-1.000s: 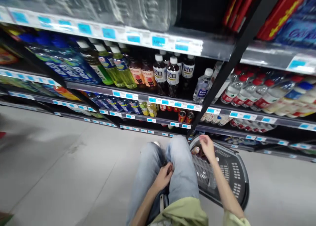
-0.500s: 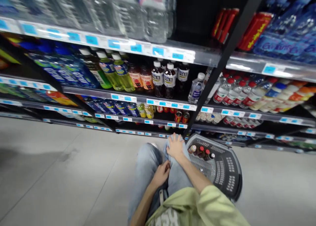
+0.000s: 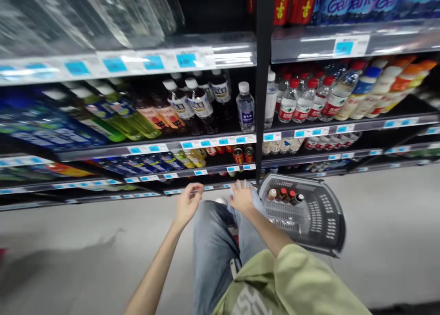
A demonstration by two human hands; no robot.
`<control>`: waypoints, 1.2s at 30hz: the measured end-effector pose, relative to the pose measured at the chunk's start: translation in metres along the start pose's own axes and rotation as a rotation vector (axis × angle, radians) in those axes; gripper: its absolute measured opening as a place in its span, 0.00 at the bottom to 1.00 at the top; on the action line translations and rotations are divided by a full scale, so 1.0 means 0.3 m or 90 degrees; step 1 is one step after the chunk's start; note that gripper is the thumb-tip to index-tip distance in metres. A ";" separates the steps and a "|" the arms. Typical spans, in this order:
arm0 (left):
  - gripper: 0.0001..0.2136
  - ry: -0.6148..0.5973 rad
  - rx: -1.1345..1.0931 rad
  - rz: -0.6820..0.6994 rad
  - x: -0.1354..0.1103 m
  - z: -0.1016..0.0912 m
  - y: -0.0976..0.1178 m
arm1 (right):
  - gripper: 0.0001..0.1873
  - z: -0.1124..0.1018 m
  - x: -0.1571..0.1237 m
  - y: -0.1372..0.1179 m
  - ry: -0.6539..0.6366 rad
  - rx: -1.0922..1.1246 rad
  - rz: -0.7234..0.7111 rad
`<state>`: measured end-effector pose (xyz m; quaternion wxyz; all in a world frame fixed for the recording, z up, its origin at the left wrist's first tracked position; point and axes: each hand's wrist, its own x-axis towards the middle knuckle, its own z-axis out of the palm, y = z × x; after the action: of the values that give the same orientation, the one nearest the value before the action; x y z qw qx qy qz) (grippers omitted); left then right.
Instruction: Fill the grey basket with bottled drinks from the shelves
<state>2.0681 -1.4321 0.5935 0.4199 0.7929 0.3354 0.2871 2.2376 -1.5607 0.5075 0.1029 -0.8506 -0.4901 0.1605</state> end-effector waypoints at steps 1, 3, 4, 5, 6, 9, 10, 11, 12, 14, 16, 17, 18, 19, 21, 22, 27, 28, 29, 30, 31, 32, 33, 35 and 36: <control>0.09 0.012 0.032 0.062 0.060 -0.034 0.060 | 0.33 0.006 0.001 -0.004 0.004 0.002 0.004; 0.09 0.039 0.098 0.198 0.186 -0.086 0.193 | 0.31 0.019 0.005 -0.012 0.019 0.003 0.014; 0.09 0.065 0.139 0.262 0.251 -0.104 0.263 | 0.30 0.025 0.007 -0.015 0.026 0.003 0.017; 0.11 0.092 0.188 0.313 0.316 -0.117 0.333 | 0.30 0.031 0.008 -0.017 0.030 0.004 0.019; 0.13 0.114 0.239 0.356 0.381 -0.126 0.402 | 0.30 0.035 0.008 -0.019 0.031 0.004 0.020; 0.22 0.136 0.373 0.425 0.563 -0.123 0.580 | 0.31 0.043 0.010 -0.022 0.030 0.002 0.020; 0.24 0.138 0.409 0.429 0.617 -0.115 0.624 | 0.31 0.045 0.011 -0.023 0.029 -0.001 0.022; 0.25 0.139 0.440 0.424 0.666 -0.105 0.659 | 0.32 0.046 0.013 -0.023 0.029 -0.003 0.026; 0.26 0.141 0.467 0.409 0.709 -0.093 0.685 | 0.32 0.048 0.015 -0.024 0.027 -0.005 0.029; 0.26 0.141 0.510 0.361 0.774 -0.072 0.714 | 0.32 0.053 0.021 -0.027 0.025 -0.005 0.035; 0.24 0.147 0.538 0.315 0.803 -0.057 0.726 | 0.33 0.059 0.028 -0.029 0.025 -0.002 0.038; 0.23 0.155 0.543 0.301 0.803 -0.053 0.729 | 0.33 0.062 0.031 -0.030 0.027 0.000 0.039; 0.21 0.167 0.542 0.295 0.795 -0.050 0.732 | 0.34 0.064 0.034 -0.031 0.029 0.004 0.040; 0.18 0.179 0.539 0.295 0.780 -0.048 0.734 | 0.33 0.065 0.036 -0.033 0.033 0.007 0.040; 0.12 0.185 0.538 0.308 0.734 -0.040 0.736 | 0.33 0.064 0.039 -0.036 0.036 0.012 0.041; 0.10 0.174 0.546 0.318 0.707 -0.033 0.734 | 0.33 0.063 0.040 -0.038 0.037 0.014 0.042; 0.09 0.145 0.575 0.466 0.575 0.004 0.688 | 0.34 0.073 0.038 -0.046 0.052 0.013 0.042; 0.10 0.163 0.563 0.524 0.550 0.004 0.678 | 0.34 0.083 0.040 -0.047 0.057 0.013 0.044; 0.12 0.190 0.542 0.588 0.522 0.001 0.670 | 0.34 0.095 0.042 -0.047 0.062 0.013 0.047; 0.13 0.222 0.519 0.644 0.493 -0.004 0.666 | 0.34 0.109 0.047 -0.047 0.068 0.013 0.050; 0.13 0.260 0.489 0.687 0.460 -0.009 0.666 | 0.34 0.121 0.052 -0.047 0.076 0.016 0.053; 0.13 0.293 0.461 0.703 0.425 -0.014 0.669 | 0.34 0.131 0.057 -0.045 0.086 0.023 0.054; 0.13 0.312 0.430 0.700 0.387 -0.017 0.673 | 0.33 0.137 0.062 -0.042 0.098 0.033 0.054; 0.13 0.313 0.376 0.665 0.307 -0.017 0.683 | 0.33 0.136 0.066 -0.032 0.130 0.069 0.048; 0.12 0.297 0.354 0.639 0.268 -0.013 0.684 | 0.33 0.131 0.065 -0.024 0.147 0.094 0.044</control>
<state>2.1741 -1.4547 0.7856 -0.0732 0.8503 0.0668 0.5168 2.2262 -1.5394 0.4700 0.2156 -0.8699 -0.4321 0.1005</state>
